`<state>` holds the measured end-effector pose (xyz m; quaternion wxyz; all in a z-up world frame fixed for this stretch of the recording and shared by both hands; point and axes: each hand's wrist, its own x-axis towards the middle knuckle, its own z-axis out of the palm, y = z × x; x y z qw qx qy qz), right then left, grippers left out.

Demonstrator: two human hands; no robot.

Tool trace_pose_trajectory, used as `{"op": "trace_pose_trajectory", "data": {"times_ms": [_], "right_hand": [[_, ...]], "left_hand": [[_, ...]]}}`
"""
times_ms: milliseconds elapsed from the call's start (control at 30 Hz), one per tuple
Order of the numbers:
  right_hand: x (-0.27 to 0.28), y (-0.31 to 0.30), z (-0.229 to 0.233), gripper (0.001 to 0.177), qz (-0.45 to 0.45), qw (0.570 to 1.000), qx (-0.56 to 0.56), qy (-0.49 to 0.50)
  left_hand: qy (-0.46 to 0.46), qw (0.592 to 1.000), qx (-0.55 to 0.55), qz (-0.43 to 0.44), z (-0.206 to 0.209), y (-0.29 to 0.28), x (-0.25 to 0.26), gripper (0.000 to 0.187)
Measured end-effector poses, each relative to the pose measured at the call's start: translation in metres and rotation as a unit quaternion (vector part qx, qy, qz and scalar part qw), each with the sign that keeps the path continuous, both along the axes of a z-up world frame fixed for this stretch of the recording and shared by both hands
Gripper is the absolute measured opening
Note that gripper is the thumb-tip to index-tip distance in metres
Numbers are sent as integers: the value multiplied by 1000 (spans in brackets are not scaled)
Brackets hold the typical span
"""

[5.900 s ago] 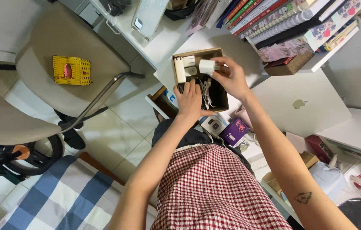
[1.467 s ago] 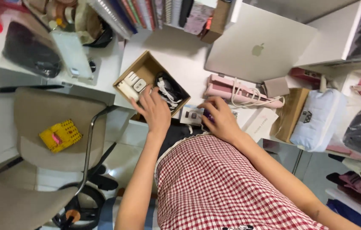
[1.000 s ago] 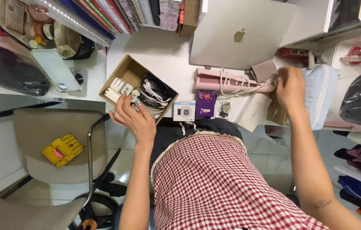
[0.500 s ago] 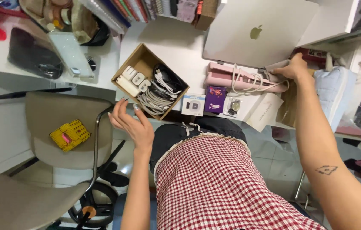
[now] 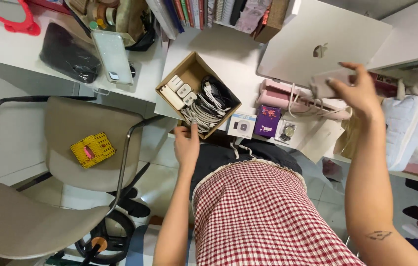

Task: The person gathers various cables and power adapters from a cluttered desk and places them into a cardboard box. They handle white and black cables, along with several white power bricks, coiling and stacking them inside the box.

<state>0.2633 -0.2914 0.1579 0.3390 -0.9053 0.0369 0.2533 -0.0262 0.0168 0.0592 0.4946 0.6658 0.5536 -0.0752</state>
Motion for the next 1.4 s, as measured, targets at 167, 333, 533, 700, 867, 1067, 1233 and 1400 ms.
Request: {"op": "trace_pose_trajectory", "data": {"times_ms": [167,333,533,700,867,1067,1233,1400], "right_hand": [[-9,37,-32,53,28,994,93,52],[-4,65,-50,50,47,984,157,64],[7,101,-71,58,122,979,144,76],[12,118,-132,40,352,921,40,-162],[-47,95,-86,33,237,947,-53,-212],[-116,71,-111,92,117,962,-238,63],[-124,83,-145,105,97,957,-270,26],[-134,97,-144,113,126,935,-333,-3]], "left_hand": [[24,997,2,-68,-4,13,12,53],[20,990,34,-138,-33,38,14,58],[51,965,105,-233,-43,56,17,48],[46,951,144,-269,-54,68,14,48],[63,944,165,-278,-38,74,17,46],[95,935,177,-292,-27,74,26,46],[100,927,193,-306,-25,81,22,45],[70,912,261,-307,-15,91,18,41]]}}
